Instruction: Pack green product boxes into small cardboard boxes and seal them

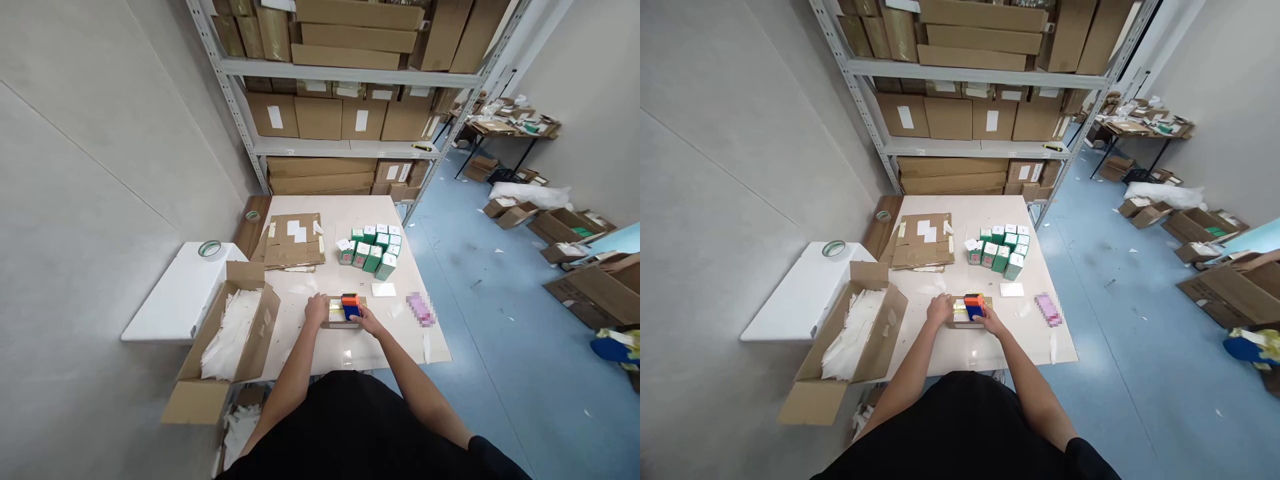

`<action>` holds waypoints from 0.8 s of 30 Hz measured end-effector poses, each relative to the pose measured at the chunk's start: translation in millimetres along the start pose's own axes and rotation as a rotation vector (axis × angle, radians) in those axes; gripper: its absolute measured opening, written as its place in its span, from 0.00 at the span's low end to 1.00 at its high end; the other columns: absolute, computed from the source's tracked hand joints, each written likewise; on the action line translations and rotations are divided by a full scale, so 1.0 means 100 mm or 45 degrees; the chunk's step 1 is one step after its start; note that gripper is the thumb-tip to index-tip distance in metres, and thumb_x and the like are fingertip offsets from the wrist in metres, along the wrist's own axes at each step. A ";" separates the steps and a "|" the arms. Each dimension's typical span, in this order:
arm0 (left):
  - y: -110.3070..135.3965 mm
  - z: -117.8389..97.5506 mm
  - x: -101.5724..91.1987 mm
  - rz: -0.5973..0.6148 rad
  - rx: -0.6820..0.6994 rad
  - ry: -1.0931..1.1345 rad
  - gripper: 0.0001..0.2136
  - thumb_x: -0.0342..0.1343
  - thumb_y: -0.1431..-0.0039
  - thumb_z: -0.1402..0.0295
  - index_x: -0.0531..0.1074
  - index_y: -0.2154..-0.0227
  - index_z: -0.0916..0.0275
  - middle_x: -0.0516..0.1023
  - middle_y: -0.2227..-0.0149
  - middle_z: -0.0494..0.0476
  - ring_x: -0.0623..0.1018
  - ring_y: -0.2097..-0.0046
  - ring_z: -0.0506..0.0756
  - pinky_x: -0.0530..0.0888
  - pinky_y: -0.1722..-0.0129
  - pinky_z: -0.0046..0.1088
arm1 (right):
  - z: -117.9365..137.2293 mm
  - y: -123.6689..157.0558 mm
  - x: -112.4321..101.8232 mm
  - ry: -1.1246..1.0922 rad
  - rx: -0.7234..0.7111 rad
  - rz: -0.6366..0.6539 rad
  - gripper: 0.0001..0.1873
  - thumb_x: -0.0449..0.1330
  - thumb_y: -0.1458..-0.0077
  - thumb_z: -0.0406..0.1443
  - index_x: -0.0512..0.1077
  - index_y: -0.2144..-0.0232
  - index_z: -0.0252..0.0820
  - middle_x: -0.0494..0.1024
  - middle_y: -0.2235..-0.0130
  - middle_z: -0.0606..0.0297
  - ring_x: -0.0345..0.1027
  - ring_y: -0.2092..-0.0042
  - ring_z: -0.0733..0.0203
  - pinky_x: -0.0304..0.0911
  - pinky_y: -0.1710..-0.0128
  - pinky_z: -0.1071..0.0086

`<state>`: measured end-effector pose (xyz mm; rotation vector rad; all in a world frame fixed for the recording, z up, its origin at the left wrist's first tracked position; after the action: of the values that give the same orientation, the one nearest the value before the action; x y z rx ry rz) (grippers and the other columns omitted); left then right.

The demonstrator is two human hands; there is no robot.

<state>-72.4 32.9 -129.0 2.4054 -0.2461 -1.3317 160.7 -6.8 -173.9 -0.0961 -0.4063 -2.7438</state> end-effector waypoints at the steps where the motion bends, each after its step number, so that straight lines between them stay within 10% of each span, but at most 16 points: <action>1: -0.02 -0.07 -0.07 -0.080 0.073 0.075 0.21 0.53 0.33 0.63 0.75 0.40 0.57 0.72 0.34 0.62 0.70 0.33 0.65 0.68 0.37 0.39 | -0.01 -0.01 0.00 -0.022 -0.002 0.008 0.36 0.74 0.55 0.52 0.74 0.45 0.46 0.81 0.48 0.57 0.74 0.45 0.43 0.63 0.38 0.47; 4: -0.09 -0.29 -0.23 -0.081 0.299 0.348 0.19 0.51 0.31 0.64 0.78 0.43 0.60 0.78 0.39 0.60 0.74 0.37 0.59 0.68 0.37 0.33 | -0.04 -0.03 -0.01 -0.044 -0.011 0.009 0.36 0.75 0.56 0.50 0.74 0.46 0.45 0.81 0.49 0.58 0.74 0.46 0.44 0.62 0.38 0.47; 9: -0.23 -0.48 -0.34 0.338 0.436 0.457 0.16 0.66 0.45 0.58 0.85 0.57 0.61 0.86 0.55 0.58 0.82 0.53 0.59 0.75 0.52 0.29 | -0.08 0.00 0.01 0.071 -0.016 0.056 0.37 0.75 0.54 0.48 0.73 0.43 0.47 0.80 0.49 0.59 0.73 0.46 0.45 0.63 0.39 0.49; 24: -0.30 -0.22 -0.21 0.588 0.456 0.821 0.20 0.72 0.56 0.51 0.84 0.70 0.64 0.85 0.67 0.57 0.80 0.61 0.57 0.73 0.57 0.31 | -0.04 0.00 0.00 0.213 0.006 0.109 0.37 0.73 0.53 0.46 0.71 0.41 0.48 0.79 0.46 0.60 0.72 0.45 0.46 0.62 0.38 0.50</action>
<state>-66.2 72.2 -113.9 2.6821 -0.8405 -0.3004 160.2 -8.2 -177.8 0.1137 -0.3544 -2.6414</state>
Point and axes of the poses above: each hand's wrist, its own y-axis away from the middle knuckle, its own x-axis out of the palm, z = x × y, the point moved 1 cm from there along -y, towards the middle knuckle
